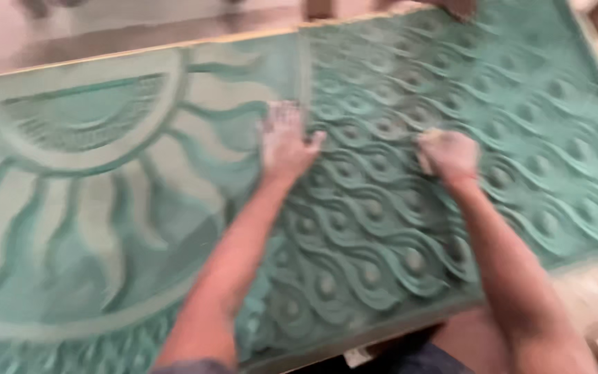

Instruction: The person uses a sanding block to smooth the surface of a large green relief panel featuring a sun and wave pattern. The person holds the panel with one hand while sanding the raised details with the other.

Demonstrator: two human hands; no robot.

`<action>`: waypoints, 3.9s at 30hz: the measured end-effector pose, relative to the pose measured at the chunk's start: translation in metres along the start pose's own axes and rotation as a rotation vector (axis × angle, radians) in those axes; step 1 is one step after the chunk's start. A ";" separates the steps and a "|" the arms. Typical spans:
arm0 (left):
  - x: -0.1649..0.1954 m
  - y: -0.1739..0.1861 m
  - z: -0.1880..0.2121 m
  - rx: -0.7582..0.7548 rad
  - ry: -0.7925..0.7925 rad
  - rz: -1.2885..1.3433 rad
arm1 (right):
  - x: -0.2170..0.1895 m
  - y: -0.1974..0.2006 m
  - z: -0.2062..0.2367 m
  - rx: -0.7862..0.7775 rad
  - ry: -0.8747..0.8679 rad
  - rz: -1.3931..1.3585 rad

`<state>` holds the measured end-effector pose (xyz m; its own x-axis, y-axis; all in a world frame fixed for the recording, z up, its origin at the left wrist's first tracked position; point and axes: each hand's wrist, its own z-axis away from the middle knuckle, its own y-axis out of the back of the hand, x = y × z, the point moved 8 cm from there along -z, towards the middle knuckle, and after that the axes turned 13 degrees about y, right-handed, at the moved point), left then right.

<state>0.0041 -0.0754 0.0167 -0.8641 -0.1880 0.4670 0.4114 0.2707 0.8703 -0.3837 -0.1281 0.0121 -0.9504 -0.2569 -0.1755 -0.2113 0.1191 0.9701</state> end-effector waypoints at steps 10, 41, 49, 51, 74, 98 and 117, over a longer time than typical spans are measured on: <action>0.003 0.005 -0.003 -0.077 0.036 -0.023 | -0.014 0.010 0.002 -0.021 -0.114 -0.133; 0.003 0.001 0.000 -0.050 -0.012 -0.034 | -0.070 0.028 0.012 0.025 0.554 -0.121; 0.003 0.000 0.000 -0.051 -0.022 -0.029 | -0.028 0.038 0.000 -0.143 0.462 0.066; 0.002 -0.001 -0.001 -0.059 -0.008 -0.035 | -0.025 0.045 -0.001 -0.157 0.409 0.067; 0.003 -0.001 -0.001 -0.093 0.018 -0.060 | -0.046 0.033 -0.001 -0.080 0.415 0.075; 0.006 0.001 -0.002 -0.054 -0.010 -0.070 | -0.062 0.035 -0.009 0.018 0.502 -0.037; 0.004 -0.002 -0.002 -0.066 -0.010 -0.080 | 0.000 0.042 -0.008 -0.366 0.104 0.202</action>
<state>0.0004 -0.0786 0.0171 -0.8976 -0.1971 0.3943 0.3590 0.1923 0.9133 -0.3902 -0.1308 0.0540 -0.9324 -0.3605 0.0238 0.0895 -0.1666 0.9820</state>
